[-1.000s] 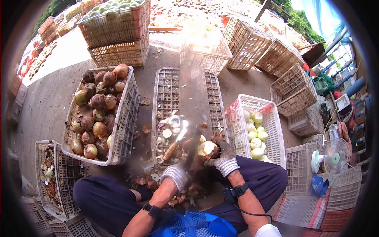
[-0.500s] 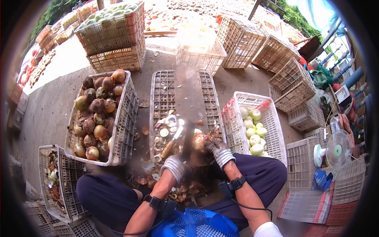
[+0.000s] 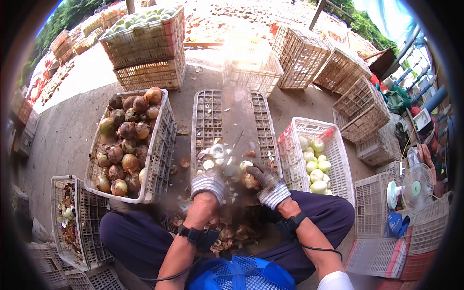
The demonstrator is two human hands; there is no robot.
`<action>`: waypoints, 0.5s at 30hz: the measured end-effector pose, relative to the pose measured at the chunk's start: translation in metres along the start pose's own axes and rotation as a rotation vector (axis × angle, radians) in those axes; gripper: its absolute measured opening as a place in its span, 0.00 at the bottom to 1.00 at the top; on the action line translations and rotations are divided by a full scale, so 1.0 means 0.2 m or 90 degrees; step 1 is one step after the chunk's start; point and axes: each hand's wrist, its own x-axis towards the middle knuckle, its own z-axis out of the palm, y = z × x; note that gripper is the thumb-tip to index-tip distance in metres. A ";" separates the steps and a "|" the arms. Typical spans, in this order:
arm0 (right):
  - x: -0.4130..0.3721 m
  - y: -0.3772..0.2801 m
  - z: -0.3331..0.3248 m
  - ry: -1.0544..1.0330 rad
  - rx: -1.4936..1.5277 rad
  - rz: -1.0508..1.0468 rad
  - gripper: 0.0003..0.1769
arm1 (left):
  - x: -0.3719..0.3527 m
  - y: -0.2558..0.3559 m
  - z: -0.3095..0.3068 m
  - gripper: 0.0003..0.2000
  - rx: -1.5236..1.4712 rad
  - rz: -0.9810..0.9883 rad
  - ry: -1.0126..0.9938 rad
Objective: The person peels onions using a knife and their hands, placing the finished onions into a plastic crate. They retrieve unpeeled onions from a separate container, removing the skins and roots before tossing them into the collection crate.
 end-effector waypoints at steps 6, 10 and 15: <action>0.02 0.04 -0.01 0.097 -0.052 0.102 0.42 | 0.29 -0.20 0.00 0.12 0.148 -0.014 0.157; 0.04 0.03 -0.03 0.082 -0.011 0.115 0.45 | 0.42 -0.29 0.16 0.12 0.154 -0.034 0.172; 0.07 0.05 0.02 0.134 -0.005 0.093 0.44 | 0.31 -0.29 0.25 0.12 0.167 0.051 0.333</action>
